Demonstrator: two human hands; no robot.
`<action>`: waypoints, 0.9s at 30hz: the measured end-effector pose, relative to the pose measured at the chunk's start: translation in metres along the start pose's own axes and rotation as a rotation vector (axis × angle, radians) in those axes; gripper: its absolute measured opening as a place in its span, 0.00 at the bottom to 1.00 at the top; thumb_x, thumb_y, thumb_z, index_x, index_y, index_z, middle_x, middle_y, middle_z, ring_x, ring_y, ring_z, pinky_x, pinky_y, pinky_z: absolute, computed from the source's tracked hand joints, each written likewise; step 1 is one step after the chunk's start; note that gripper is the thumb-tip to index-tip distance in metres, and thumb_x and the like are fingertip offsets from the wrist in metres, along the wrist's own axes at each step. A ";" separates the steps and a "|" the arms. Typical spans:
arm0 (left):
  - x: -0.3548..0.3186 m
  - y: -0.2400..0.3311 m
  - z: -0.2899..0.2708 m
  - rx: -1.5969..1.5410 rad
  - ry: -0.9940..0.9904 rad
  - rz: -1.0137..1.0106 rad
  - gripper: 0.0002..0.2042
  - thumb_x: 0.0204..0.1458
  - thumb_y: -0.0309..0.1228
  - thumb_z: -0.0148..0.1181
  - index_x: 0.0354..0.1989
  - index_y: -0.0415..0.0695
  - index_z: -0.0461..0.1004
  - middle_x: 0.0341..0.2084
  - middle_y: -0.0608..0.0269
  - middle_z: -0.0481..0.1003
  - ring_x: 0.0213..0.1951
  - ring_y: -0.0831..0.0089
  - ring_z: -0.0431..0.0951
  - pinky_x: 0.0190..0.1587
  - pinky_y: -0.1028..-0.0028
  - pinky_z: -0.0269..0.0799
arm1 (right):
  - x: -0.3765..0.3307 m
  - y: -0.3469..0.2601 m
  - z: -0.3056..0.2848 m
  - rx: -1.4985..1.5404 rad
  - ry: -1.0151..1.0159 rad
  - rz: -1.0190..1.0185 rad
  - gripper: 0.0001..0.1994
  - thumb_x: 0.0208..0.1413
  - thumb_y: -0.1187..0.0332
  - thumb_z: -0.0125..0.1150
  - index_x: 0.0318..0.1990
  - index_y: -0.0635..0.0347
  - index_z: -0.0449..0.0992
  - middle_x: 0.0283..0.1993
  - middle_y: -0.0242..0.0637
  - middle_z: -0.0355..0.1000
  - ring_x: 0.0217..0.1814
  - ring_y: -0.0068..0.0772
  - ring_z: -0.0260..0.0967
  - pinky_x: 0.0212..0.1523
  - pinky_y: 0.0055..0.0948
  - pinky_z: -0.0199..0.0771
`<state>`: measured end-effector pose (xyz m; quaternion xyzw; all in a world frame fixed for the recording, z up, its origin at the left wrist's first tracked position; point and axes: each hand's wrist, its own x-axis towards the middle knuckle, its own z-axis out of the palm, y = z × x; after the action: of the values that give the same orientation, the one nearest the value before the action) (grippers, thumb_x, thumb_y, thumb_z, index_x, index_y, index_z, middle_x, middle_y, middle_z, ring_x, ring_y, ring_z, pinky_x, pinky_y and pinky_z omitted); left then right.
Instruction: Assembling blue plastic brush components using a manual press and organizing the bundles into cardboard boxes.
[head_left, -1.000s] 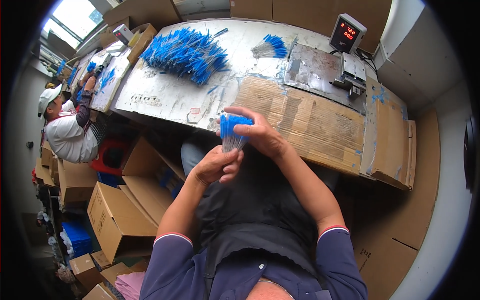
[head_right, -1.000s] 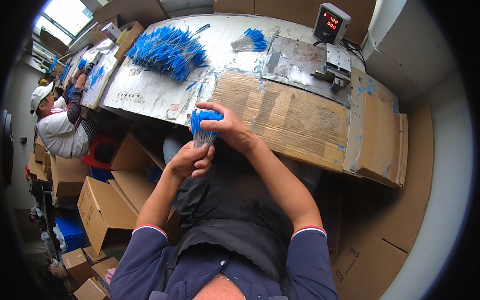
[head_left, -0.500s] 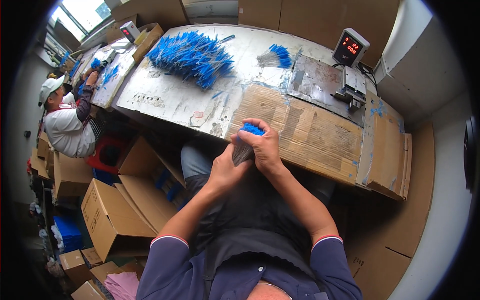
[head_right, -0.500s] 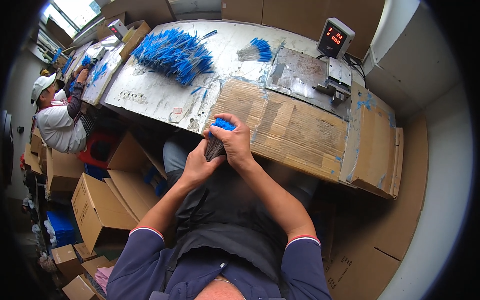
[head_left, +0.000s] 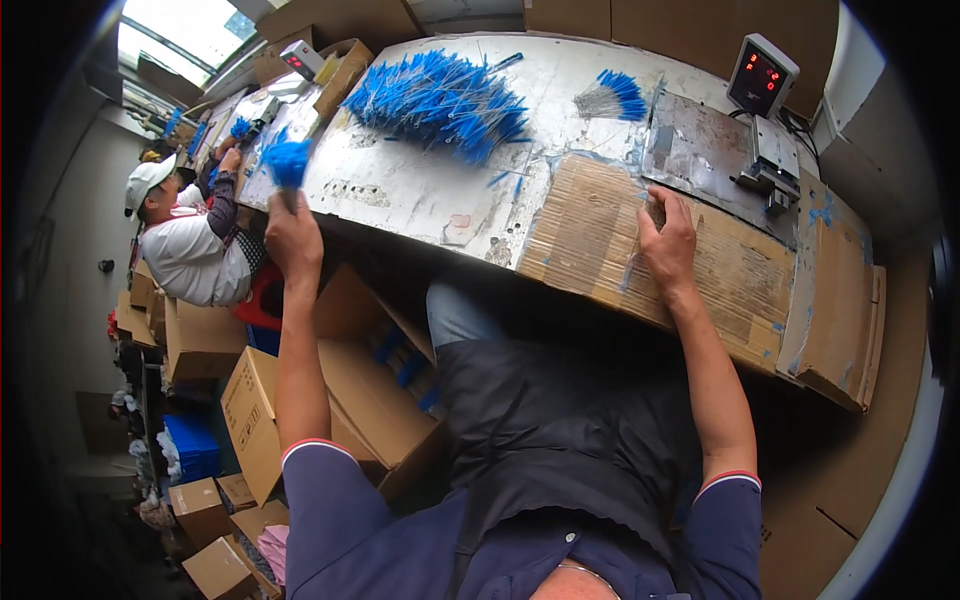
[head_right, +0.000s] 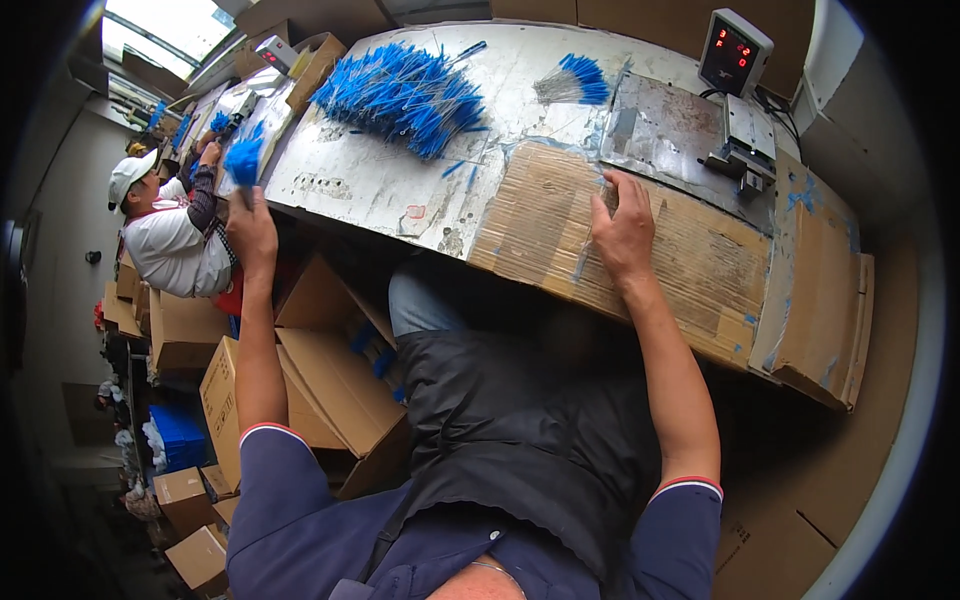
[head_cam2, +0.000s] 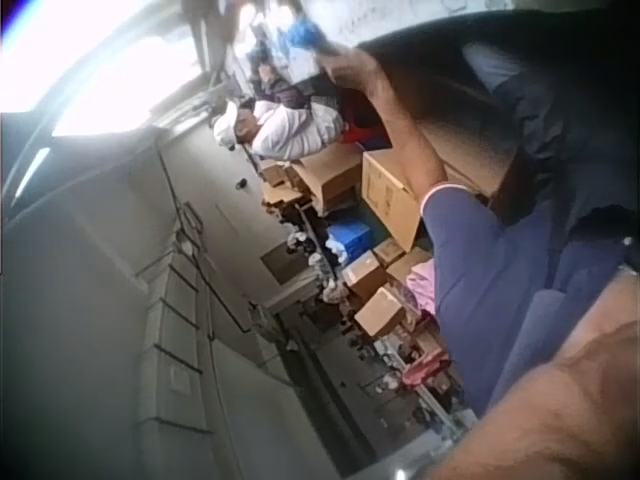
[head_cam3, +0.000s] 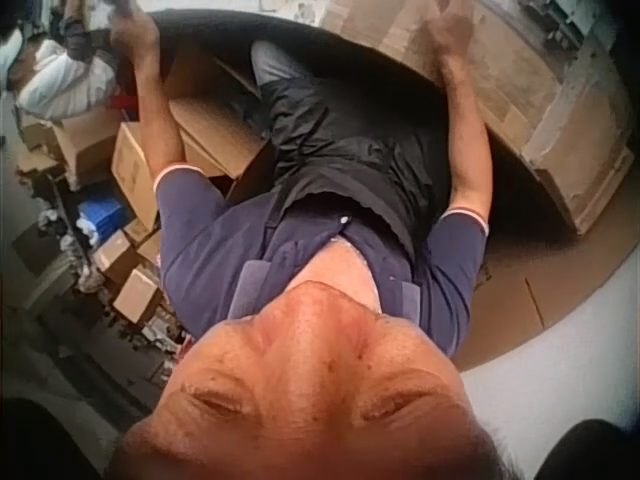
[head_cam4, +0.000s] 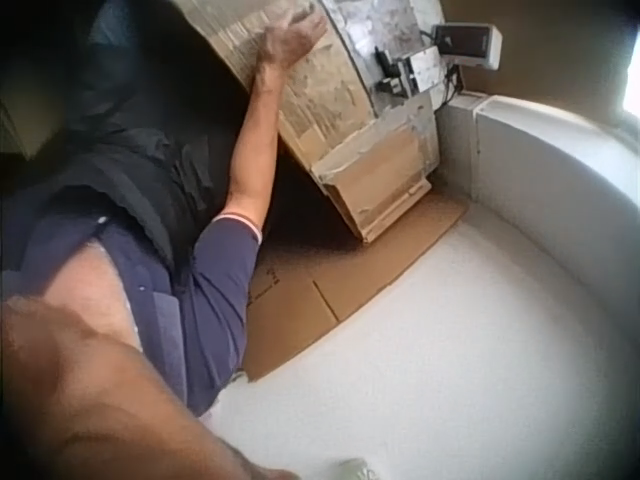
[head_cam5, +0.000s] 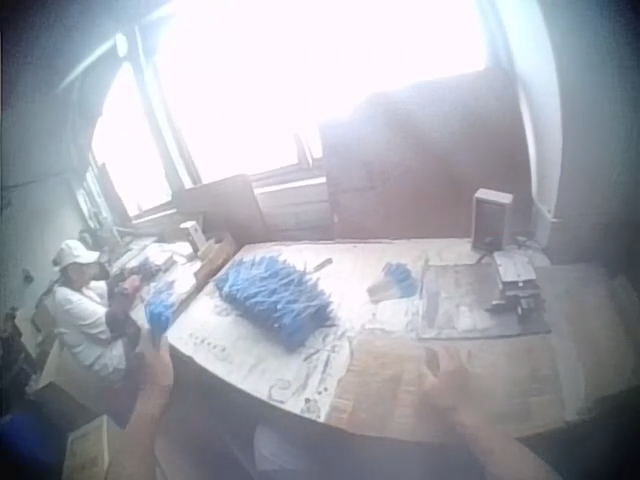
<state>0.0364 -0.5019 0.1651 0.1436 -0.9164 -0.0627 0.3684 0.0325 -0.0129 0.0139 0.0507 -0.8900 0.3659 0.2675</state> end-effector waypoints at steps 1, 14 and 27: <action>0.006 -0.005 -0.004 -0.008 0.158 -0.031 0.15 0.66 0.38 0.52 0.48 0.36 0.70 0.38 0.34 0.79 0.41 0.35 0.80 0.42 0.47 0.75 | 0.001 -0.003 0.000 0.042 0.000 0.049 0.22 0.51 0.72 0.69 0.55 0.62 0.74 0.55 0.47 0.74 0.60 0.51 0.69 0.62 0.41 0.68; -0.052 -0.063 0.083 0.579 -0.356 0.171 0.11 0.63 0.34 0.50 0.41 0.38 0.68 0.32 0.40 0.81 0.35 0.41 0.83 0.31 0.54 0.80 | -0.003 -0.011 0.005 0.070 0.014 -0.024 0.05 0.51 0.72 0.67 0.34 0.62 0.79 0.41 0.40 0.77 0.50 0.44 0.73 0.52 0.39 0.73; -0.020 -0.097 0.060 0.601 -0.378 0.157 0.08 0.62 0.32 0.48 0.44 0.41 0.67 0.31 0.41 0.81 0.37 0.42 0.84 0.38 0.47 0.78 | -0.003 -0.003 0.002 0.166 0.033 -0.005 0.03 0.51 0.72 0.67 0.30 0.60 0.79 0.36 0.39 0.77 0.46 0.42 0.74 0.49 0.38 0.73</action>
<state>0.0292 -0.5878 0.0873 0.1604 -0.9540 0.2126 0.1373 0.0348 -0.0171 0.0128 0.0689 -0.8518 0.4387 0.2781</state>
